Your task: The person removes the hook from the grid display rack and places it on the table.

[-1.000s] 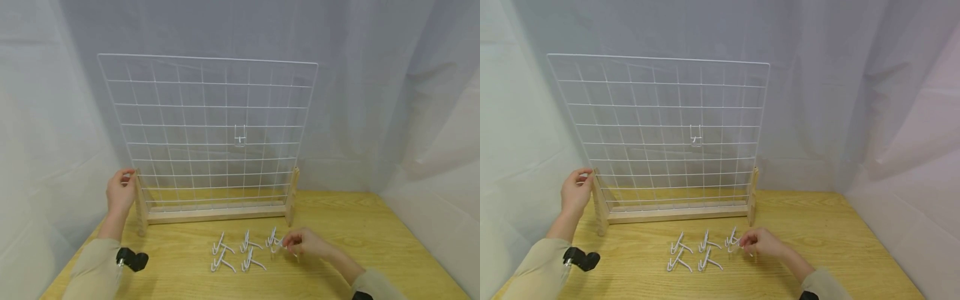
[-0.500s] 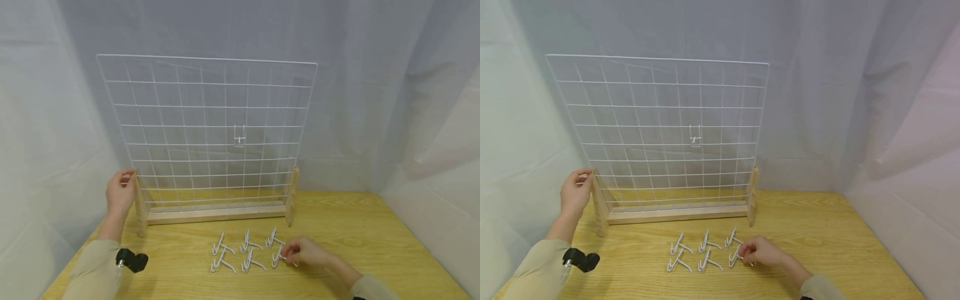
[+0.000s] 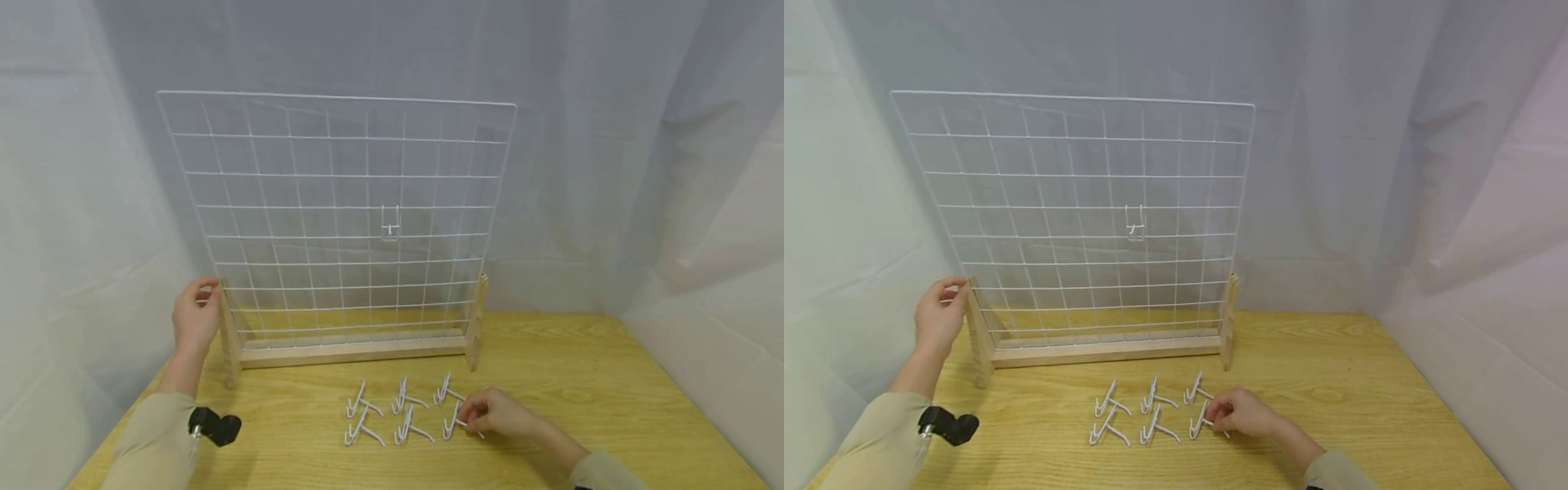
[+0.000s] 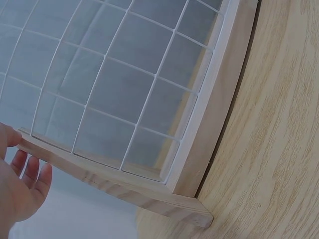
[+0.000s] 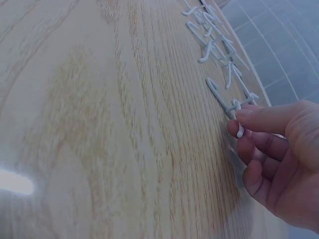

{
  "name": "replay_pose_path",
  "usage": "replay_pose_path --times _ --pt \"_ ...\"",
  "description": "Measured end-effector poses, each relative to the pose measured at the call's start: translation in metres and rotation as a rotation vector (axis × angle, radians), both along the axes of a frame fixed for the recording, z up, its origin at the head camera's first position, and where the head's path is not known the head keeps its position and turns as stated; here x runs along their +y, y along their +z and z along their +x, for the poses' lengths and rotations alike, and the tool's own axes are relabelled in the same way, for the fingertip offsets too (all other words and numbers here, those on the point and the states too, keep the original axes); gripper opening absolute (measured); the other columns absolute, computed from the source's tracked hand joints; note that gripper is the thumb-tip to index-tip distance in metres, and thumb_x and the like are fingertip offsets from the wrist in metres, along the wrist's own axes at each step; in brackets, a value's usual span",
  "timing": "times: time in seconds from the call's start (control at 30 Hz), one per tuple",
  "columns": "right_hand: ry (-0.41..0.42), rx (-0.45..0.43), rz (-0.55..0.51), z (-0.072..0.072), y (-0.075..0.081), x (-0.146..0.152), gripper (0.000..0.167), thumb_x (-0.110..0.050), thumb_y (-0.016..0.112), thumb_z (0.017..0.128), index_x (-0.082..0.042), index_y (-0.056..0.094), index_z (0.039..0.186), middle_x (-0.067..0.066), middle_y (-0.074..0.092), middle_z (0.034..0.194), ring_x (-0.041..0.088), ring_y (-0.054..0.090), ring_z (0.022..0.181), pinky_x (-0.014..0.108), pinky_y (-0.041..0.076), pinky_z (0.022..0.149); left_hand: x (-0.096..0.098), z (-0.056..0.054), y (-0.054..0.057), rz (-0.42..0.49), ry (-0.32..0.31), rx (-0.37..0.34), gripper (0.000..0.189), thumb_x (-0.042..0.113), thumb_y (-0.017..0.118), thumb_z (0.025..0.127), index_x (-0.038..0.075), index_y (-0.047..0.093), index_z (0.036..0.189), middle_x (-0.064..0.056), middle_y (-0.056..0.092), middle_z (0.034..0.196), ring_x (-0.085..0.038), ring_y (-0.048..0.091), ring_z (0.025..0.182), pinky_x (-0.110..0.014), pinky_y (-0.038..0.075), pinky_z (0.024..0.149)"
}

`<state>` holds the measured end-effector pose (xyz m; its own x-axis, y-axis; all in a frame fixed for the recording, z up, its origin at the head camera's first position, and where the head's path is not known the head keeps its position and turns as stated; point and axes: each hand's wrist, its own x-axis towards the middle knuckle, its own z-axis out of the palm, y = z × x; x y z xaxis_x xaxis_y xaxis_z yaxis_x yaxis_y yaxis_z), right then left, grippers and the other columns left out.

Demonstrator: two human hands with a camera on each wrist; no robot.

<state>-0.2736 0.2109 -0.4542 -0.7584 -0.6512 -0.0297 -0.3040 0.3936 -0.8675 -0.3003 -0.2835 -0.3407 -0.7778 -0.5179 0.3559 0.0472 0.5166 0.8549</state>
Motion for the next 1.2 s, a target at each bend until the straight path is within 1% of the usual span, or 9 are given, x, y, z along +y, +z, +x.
replay_pose_path --times 0.17,0.3,0.4,0.57,0.7,0.83,0.97,1.07,1.2 --pt "-0.013 -0.016 -0.003 0.0 -0.002 -0.001 0.012 0.003 0.063 0.08 0.007 0.063 0.092 0.005 0.06 0.073 0.004 0.049 0.058 0.016 0.04 0.051 0.0 0.0 0.0 0.002 -0.002 -0.004 0.03 0.014 0.044 0.095 0.002 0.055 0.121 -0.014 0.05 0.106 -0.018 0.046 0.086 -0.02 0.038 0.063" --pt "-0.016 -0.024 -0.001 0.001 -0.001 -0.003 0.012 0.003 0.063 0.079 0.007 0.063 0.091 0.004 0.059 0.071 0.005 0.049 0.055 0.016 0.04 0.05 0.0 0.0 0.0 0.001 -0.002 -0.006 0.03 0.014 0.044 0.095 0.003 0.055 0.121 -0.014 0.05 0.105 -0.017 0.046 0.086 -0.021 0.038 0.063" --pt "-0.018 -0.007 0.011 0.002 0.001 -0.003 0.012 0.004 0.064 0.077 0.005 0.063 0.088 0.002 0.058 0.07 0.004 0.049 0.056 0.016 0.04 0.05 -0.001 0.0 -0.001 -0.001 -0.005 -0.008 0.03 0.015 0.044 0.095 0.003 0.055 0.121 -0.014 0.05 0.104 -0.017 0.046 0.086 -0.019 0.038 0.062" --pt "-0.009 0.051 0.029 0.0 -0.003 -0.002 0.011 0.004 0.064 0.075 0.003 0.063 0.086 -0.002 0.058 0.07 0.003 0.049 0.059 0.016 0.04 0.052 -0.003 -0.002 -0.003 -0.004 -0.008 -0.014 0.03 0.015 0.045 0.095 0.004 0.055 0.121 -0.013 0.051 0.104 -0.018 0.047 0.086 -0.019 0.038 0.062" --pt "-0.01 0.053 0.026 0.0 -0.004 0.0 0.012 0.004 0.064 0.075 0.003 0.063 0.088 -0.003 0.058 0.072 0.003 0.05 0.062 0.016 0.042 0.054 -0.003 -0.002 -0.002 -0.003 -0.009 -0.015 0.03 0.016 0.045 0.096 0.004 0.055 0.121 -0.013 0.051 0.104 -0.017 0.047 0.086 -0.019 0.038 0.062" --pt "-0.017 0.045 0.015 0.001 0.0 0.001 0.014 0.003 0.064 0.077 0.005 0.064 0.09 -0.001 0.06 0.076 0.003 0.052 0.066 0.017 0.044 0.058 -0.003 -0.001 -0.002 -0.006 -0.011 -0.012 0.03 0.015 0.045 0.095 0.003 0.055 0.121 -0.013 0.051 0.103 -0.016 0.047 0.084 -0.017 0.038 0.06" --pt "-0.022 0.058 0.016 0.002 0.007 0.005 0.013 0.0 0.063 0.079 0.005 0.064 0.091 0.004 0.063 0.08 0.005 0.053 0.068 0.019 0.046 0.059 -0.003 0.0 -0.001 -0.005 -0.013 -0.011 0.03 0.015 0.045 0.095 0.003 0.055 0.121 -0.013 0.051 0.103 -0.016 0.047 0.084 -0.016 0.038 0.059" --pt "-0.042 0.085 0.04 0.0 0.013 0.007 0.01 -0.002 0.062 0.081 0.003 0.064 0.09 0.005 0.063 0.079 0.007 0.054 0.066 0.021 0.046 0.057 -0.002 0.001 -0.001 -0.012 -0.004 0.0 0.029 0.014 0.045 0.095 0.003 0.055 0.12 -0.013 0.051 0.101 -0.014 0.046 0.082 -0.016 0.038 0.059" --pt "-0.068 0.094 0.072 -0.004 0.023 0.008 0.01 -0.003 0.061 0.084 0.004 0.064 0.09 0.007 0.063 0.077 0.01 0.054 0.062 0.023 0.046 0.053 0.0 0.002 0.0 -0.021 0.011 0.01 0.028 0.013 0.046 0.095 0.003 0.057 0.119 -0.011 0.051 0.098 -0.011 0.045 0.078 -0.015 0.037 0.059"
